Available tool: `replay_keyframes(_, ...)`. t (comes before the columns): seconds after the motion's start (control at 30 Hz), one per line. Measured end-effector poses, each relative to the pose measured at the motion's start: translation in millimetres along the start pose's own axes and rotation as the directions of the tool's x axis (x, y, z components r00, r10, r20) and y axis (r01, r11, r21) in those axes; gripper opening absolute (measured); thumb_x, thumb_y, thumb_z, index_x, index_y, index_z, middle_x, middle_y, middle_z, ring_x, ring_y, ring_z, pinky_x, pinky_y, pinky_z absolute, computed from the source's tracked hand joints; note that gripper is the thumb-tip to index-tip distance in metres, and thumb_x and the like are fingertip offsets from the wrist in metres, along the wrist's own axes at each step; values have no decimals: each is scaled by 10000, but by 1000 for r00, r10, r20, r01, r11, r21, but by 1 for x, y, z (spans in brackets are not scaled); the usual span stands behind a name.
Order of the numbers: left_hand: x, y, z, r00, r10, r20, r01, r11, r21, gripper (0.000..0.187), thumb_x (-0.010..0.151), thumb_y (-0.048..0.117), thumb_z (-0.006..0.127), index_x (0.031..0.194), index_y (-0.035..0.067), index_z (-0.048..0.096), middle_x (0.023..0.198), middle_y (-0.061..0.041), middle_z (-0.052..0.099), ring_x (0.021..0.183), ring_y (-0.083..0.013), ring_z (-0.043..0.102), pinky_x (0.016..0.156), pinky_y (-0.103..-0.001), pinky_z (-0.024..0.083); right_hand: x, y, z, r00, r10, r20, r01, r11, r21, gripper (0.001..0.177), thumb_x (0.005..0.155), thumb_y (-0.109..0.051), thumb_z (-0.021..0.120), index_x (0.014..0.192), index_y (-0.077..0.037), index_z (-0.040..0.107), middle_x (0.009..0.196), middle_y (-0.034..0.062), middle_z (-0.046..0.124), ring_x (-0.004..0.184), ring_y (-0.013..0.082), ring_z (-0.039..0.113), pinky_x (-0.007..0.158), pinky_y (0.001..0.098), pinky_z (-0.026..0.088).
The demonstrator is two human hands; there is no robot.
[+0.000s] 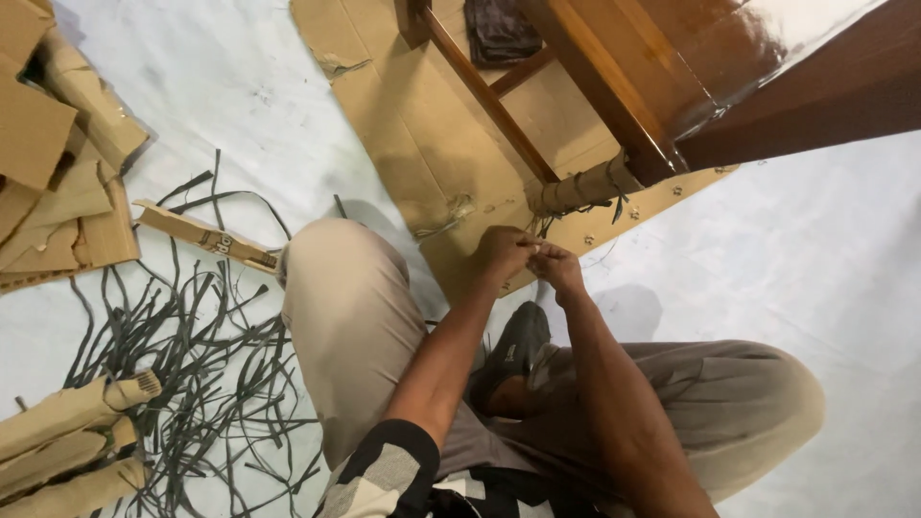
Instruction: Wrapping a wooden table leg with protective cardboard and securing it with plastic ties.
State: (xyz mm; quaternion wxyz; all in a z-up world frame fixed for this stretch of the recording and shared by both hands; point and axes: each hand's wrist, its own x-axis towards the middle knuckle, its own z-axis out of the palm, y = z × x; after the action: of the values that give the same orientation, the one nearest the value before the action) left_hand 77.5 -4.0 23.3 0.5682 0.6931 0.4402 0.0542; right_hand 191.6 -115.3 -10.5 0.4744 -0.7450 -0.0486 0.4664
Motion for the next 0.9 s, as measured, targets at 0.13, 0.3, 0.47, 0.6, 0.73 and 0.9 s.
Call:
replay_keyframes(0.13, 6, -12, 7, 999, -6, -41, 8, 999, 33, 166, 756, 258, 774, 913, 253, 827, 892, -6, 793, 922, -252, 762, 820, -361, 620, 24, 7, -3, 980, -70, -187, 24, 971, -239, 128, 843, -217, 707, 911, -128, 769, 803, 127, 719, 774, 243, 703, 736, 359, 556)
replay_keyframes(0.3, 2, -10, 6, 993, 51, -102, -51, 999, 1, 244, 746, 122, 680, 915, 226, 823, 877, -32, 792, 872, -326, 754, 806, -431, 625, 36, 7, -4, 938, -189, -292, 73, 928, -367, 192, 887, -374, 779, 912, -185, 753, 791, 46, 693, 790, 191, 656, 733, 343, 517)
replay_keyframes(0.47, -11, 0, -6, 994, 25, -110, -28, 999, -26, 230, 766, 140, 657, 884, 240, 827, 886, -12, 793, 880, -320, 753, 793, -434, 626, 35, 8, -3, 936, -253, -244, 101, 858, -503, 202, 969, -379, 676, 960, -195, 758, 842, 43, 743, 828, 248, 708, 755, 383, 545)
replay_keyframes(0.6, -18, 4, -15, 990, 72, -119, -78, 996, -45, 228, 805, 114, 657, 922, 205, 831, 912, -54, 796, 888, -349, 751, 797, -443, 622, 7, -17, 5, 898, -431, -87, 276, 706, -653, 216, 1020, -305, 601, 1031, -107, 688, 929, 157, 749, 964, 418, 708, 840, 540, 544)
replay_keyframes(0.73, -5, -15, -5, 962, 164, -220, -177, 983, -43, 247, 724, 63, 667, 828, 222, 825, 828, -45, 776, 819, -349, 735, 773, -451, 618, -12, -43, 13, 824, -566, 20, 385, 533, -753, 161, 986, -209, 617, 999, -72, 699, 884, 216, 709, 890, 467, 696, 780, 598, 546)
replay_keyframes(0.9, 7, -28, -4, 909, 259, -327, -298, 952, -75, 185, 729, 60, 773, 813, 218, 818, 770, -49, 760, 755, -297, 739, 700, -385, 611, -11, -41, 13, 655, -734, 180, 485, 226, -845, 87, 923, -147, 664, 911, -86, 725, 846, 111, 663, 820, 370, 681, 696, 474, 561)
